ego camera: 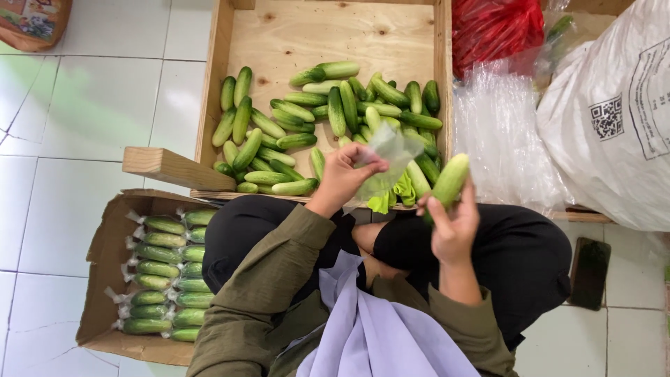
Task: Packaging individual cucumbers into plastic bags and tying them closed
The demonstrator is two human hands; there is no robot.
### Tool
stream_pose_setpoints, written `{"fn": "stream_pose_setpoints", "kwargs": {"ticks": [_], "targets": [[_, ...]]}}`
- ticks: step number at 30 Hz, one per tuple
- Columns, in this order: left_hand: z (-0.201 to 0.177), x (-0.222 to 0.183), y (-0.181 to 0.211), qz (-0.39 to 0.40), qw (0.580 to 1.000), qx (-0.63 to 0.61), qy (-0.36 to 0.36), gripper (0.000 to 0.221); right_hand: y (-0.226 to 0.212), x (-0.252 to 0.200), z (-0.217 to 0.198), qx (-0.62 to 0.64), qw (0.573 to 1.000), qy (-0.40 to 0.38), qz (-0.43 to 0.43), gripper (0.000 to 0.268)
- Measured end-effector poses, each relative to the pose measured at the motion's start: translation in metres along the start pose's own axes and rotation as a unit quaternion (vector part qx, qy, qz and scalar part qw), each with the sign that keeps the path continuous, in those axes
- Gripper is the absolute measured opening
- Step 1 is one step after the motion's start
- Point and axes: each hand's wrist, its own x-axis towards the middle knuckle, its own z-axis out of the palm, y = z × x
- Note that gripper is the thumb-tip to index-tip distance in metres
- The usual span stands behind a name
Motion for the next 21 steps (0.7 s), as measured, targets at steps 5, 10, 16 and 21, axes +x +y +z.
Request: {"fn": "stream_pose_setpoints", "kwargs": {"ticks": [5, 10, 16, 21], "targets": [[0.004, -0.007, 0.017, 0.033, 0.999, 0.036, -0.014, 0.035, -0.064, 0.004, 0.002, -0.066, 0.991, 0.027, -0.116, 0.061], [0.005, -0.014, 0.02, 0.052, 0.995, 0.077, -0.031, 0.042, -0.11, 0.013, 0.007, -0.152, 0.969, 0.018, -0.196, 0.047], [-0.002, -0.011, 0.031, 0.104, 0.983, 0.107, -0.102, 0.032, -0.151, 0.015, 0.02, -0.361, 0.9, -0.043, -0.241, 0.027], [-0.002, -0.011, 0.015, 0.128, 0.972, 0.165, -0.111, 0.029, -0.157, 0.015, 0.026, -0.367, 0.903, -0.063, -0.214, 0.032]]}}
